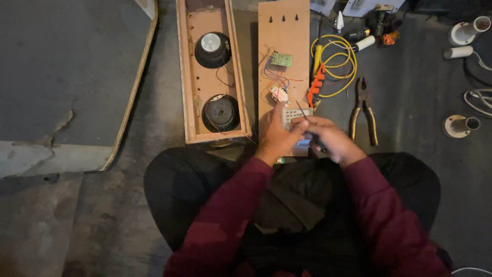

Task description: The person sits on the floor and uses a soldering iron to attach wires to a small circuit board. They also use a screwdriver to adjust components and a multimeter to test connections. The work involves handling a wooden speaker box, a circuit board, wires, and various tools.

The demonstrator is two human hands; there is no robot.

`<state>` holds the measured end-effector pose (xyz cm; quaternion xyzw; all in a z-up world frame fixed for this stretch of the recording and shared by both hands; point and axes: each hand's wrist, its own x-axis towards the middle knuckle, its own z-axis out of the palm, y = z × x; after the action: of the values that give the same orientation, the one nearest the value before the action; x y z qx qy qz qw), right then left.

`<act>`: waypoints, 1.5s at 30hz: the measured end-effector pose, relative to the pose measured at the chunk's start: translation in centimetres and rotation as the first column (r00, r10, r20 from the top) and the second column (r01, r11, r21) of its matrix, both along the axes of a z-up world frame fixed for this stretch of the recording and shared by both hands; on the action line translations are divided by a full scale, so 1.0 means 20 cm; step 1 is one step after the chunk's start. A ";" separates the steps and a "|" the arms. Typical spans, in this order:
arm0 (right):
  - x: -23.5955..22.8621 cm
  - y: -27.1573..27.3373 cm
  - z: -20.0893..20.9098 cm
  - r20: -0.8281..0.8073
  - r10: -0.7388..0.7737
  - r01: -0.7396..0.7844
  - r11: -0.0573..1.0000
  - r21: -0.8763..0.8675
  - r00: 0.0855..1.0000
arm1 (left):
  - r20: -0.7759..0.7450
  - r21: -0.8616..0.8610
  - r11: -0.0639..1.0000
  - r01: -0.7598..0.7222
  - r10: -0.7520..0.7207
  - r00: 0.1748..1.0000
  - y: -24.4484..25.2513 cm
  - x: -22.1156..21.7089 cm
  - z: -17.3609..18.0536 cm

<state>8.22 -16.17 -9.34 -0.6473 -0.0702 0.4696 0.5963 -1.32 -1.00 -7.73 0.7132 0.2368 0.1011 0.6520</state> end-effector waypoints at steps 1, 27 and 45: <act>0.00 0.00 -0.02 0.030 -0.013 0.012 1.000 0.024 0.999 | -0.044 0.127 0.992 -0.009 0.015 0.999 0.02 0.00 0.00; -0.01 0.02 0.01 0.482 -0.207 0.123 0.972 0.200 0.851 | 0.150 0.714 0.699 0.045 -0.215 0.965 0.00 -0.03 0.13; 0.19 -0.15 -0.12 0.842 -0.060 0.649 0.668 -0.365 0.536 | -0.125 0.824 0.538 0.178 -0.134 0.983 0.08 0.00 -0.09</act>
<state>12.09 -19.10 -11.68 -0.9433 -0.0086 -0.0058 0.3318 -1.23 0.52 -9.62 0.9566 0.1114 0.1257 0.2381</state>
